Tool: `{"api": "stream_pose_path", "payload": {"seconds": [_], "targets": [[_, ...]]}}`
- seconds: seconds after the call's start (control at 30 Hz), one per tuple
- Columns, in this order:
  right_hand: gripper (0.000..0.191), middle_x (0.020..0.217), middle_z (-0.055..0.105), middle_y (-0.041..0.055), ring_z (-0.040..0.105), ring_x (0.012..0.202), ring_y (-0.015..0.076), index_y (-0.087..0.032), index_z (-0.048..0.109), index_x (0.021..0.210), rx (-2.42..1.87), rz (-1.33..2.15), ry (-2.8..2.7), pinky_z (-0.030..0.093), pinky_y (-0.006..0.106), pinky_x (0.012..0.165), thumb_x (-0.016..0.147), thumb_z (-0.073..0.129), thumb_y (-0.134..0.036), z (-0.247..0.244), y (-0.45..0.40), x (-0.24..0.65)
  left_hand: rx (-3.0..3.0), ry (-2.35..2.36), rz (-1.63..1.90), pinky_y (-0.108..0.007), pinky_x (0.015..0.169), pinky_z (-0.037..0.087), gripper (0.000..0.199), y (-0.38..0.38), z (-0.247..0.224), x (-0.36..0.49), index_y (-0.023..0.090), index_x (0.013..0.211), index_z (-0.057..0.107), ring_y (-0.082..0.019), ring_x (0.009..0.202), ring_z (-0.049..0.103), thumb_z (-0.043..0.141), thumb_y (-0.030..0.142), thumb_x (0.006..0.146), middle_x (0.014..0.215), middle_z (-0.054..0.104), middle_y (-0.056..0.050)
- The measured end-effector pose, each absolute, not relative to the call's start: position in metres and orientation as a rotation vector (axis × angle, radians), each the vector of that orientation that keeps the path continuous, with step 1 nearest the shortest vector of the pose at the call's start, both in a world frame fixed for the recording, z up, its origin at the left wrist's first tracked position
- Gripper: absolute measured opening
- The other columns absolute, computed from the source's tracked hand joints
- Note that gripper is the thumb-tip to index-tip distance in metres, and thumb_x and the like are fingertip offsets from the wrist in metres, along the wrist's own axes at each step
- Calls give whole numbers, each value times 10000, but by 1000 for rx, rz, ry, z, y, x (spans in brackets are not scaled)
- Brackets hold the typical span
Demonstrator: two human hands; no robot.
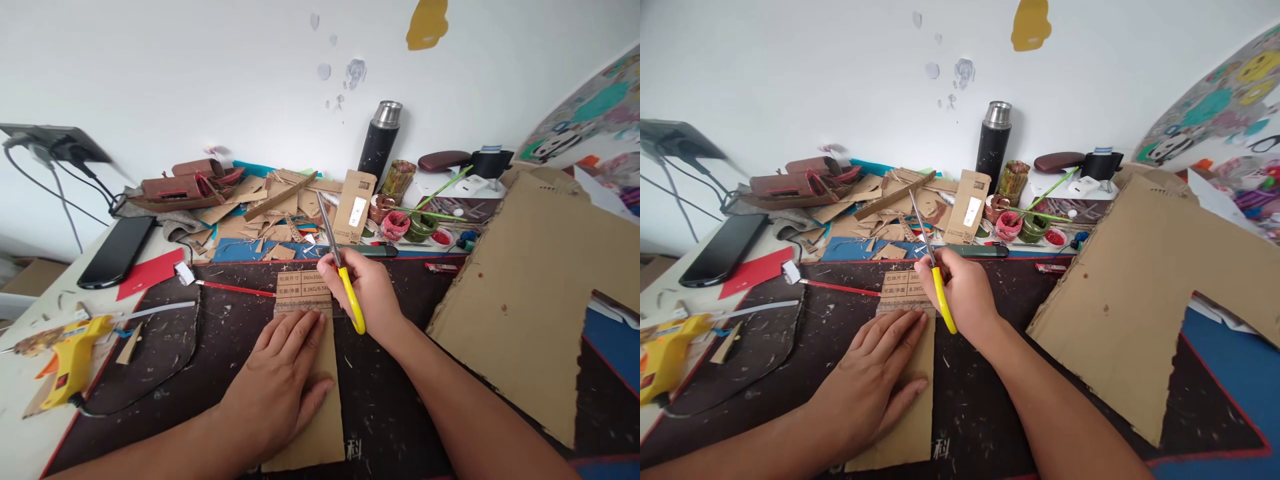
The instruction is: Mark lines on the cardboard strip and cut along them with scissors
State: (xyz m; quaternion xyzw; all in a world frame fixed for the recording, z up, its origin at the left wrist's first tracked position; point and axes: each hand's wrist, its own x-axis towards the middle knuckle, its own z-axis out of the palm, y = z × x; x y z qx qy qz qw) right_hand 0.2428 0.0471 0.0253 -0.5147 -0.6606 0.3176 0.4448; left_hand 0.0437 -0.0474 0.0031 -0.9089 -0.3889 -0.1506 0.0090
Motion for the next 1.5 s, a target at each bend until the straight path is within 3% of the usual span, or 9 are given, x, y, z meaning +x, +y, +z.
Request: {"api": "stream_pose_path", "payload": {"seconds": [0.23, 0.47, 0.73, 0.87, 1.07, 1.5], "targets": [[287, 796, 778, 28, 673, 656, 174, -220, 781, 955, -1268, 767, -1637, 525, 264, 650, 1010, 743, -500, 20, 49, 243, -2824, -1201, -507, -505, 1213, 359, 646, -46, 0, 44, 48, 1581, 514, -362, 1400, 545, 619, 382, 1038, 1525, 651, -180], [338, 573, 607, -36, 564, 470, 153, -232, 737, 952, -1283, 897, -1540, 458, 253, 492, 994, 727, -568, 23, 50, 245, -2845, -1187, -568, -491, 1192, 358, 590, -47, 2, 45, 34, 1558, 531, -356, 1375, 536, 601, 317, 1045, 1497, 652, -182], [392, 577, 627, -26, 563, 441, 153, -223, 744, 963, -1304, 879, -1544, 421, 247, 446, 979, 735, -615, 19, 58, 250, -2925, -1277, -797, -493, 1110, 438, 415, -40, 5, 41, 183, 1490, 597, -331, 1311, 556, 566, 216, 1077, 1389, 687, -128], [385, 600, 664, -9, 621, 495, 177, -228, 756, 967, -1314, 812, -1587, 445, 256, 486, 1000, 705, -609, 16, 62, 252, -2887, -1350, -830, -522, 1068, 478, 338, -29, 3, 38, 210, 1417, 649, -343, 1276, 579, 590, 237, 1085, 1356, 709, -122], [268, 805, 807, 48, 748, 707, 210, -237, 761, 937, -1348, 683, -1714, 525, 265, 647, 1019, 712, -487, 13, 64, 248, -2978, -1440, -845, -500, 983, 514, 158, -18, 1, 40, 225, 1201, 723, -309, 1095, 614, 611, 234, 1091, 1163, 724, -84], [199, 874, 839, 56, 777, 774, 227, -234, 792, 993, -1358, 629, -1787, 531, 272, 721, 1022, 726, -420, 14, 63, 248, -3079, -1447, -658, -535, 1008, 507, 104, -3, 12, 48, 197, 1046, 677, -335, 1125, 572, 712, 130, 975, 1159, 701, -101]]}}
